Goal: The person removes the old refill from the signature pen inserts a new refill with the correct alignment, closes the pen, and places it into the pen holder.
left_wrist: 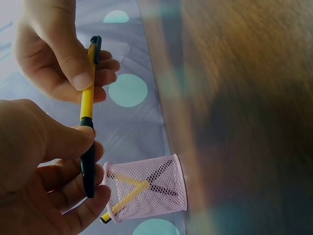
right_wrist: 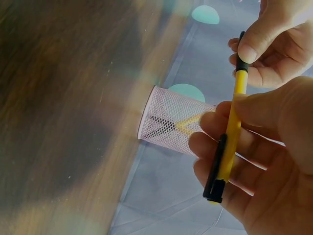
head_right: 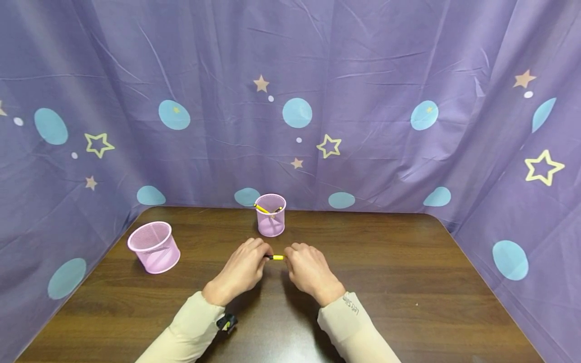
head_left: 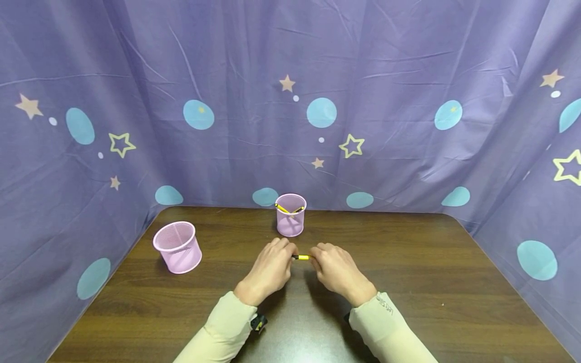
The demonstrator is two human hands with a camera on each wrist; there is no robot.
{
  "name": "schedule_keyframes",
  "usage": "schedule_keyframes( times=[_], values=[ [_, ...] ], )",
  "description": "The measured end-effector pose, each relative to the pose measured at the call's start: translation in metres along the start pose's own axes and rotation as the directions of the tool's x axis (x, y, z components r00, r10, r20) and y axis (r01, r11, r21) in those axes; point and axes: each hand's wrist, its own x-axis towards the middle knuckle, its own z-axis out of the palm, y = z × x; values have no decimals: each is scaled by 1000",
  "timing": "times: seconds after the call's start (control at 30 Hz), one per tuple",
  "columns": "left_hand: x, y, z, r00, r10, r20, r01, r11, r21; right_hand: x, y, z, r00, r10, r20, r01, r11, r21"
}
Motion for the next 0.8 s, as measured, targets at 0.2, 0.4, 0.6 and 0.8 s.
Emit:
schedule_keyframes(
  times=[0.2, 0.4, 0.6, 0.8],
  values=[
    [0, 2, 1, 1000, -6, 15, 6, 1000, 4, 0, 2, 0, 1000, -9, -1, 9, 1000, -3],
    [-3, 2, 1, 1000, -6, 31, 5, 1000, 20, 1, 1, 0, 1000, -15, 4, 15, 1000, 13],
    [-6, -1, 2, 999, 5, 37, -6, 1000, 13, 2, -1, 1, 1000, -16, -14, 17, 1000, 15],
    [-9, -2, 1, 1000, 5, 23, -5, 1000, 11, 1, -3, 2, 999, -27, -24, 27, 999, 22]
  ],
)
